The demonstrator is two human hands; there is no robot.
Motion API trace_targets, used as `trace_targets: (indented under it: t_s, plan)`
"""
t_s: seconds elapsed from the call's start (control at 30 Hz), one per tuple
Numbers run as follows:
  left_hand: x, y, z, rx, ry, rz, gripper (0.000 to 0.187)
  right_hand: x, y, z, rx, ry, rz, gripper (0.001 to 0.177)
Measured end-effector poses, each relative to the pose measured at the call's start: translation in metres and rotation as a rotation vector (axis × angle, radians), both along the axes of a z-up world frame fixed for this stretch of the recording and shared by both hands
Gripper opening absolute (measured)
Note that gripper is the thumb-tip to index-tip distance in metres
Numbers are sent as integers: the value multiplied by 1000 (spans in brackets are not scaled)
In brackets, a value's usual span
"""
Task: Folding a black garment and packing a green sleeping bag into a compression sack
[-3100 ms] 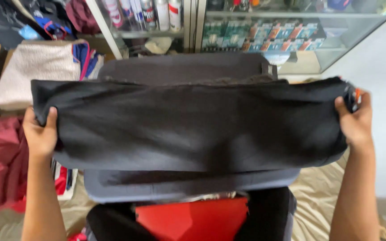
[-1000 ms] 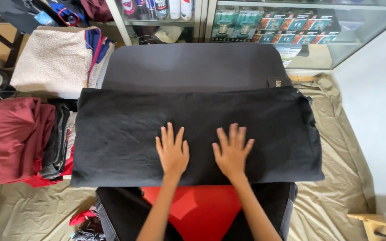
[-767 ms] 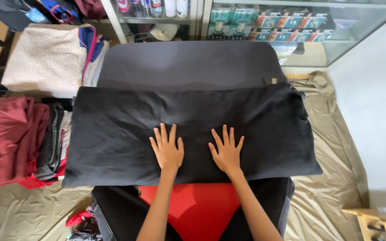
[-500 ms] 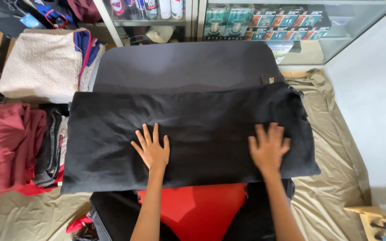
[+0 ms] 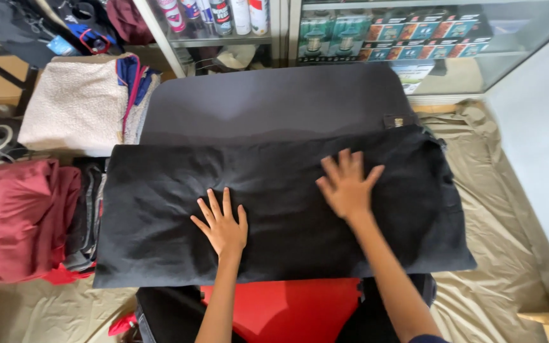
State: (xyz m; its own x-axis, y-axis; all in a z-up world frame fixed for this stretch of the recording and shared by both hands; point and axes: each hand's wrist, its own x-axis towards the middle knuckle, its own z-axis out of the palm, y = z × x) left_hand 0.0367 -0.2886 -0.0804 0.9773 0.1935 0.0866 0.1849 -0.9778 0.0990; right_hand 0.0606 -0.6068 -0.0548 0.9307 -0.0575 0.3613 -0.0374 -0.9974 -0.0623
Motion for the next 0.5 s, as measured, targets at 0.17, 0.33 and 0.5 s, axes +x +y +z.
trace_targets:
  t_s: [0.17, 0.33, 0.5]
  plan:
    - [0, -14, 4, 17, -19, 53, 68, 22, -84, -8, -100, -17, -288, 53]
    - [27, -85, 52, 40, -442, -102, 66, 26, -91, -16, -72, 191, -344, 63]
    - [65, -148, 25, -253, -145, -617, 58, 23, -93, -18, -69, -189, -173, 53]
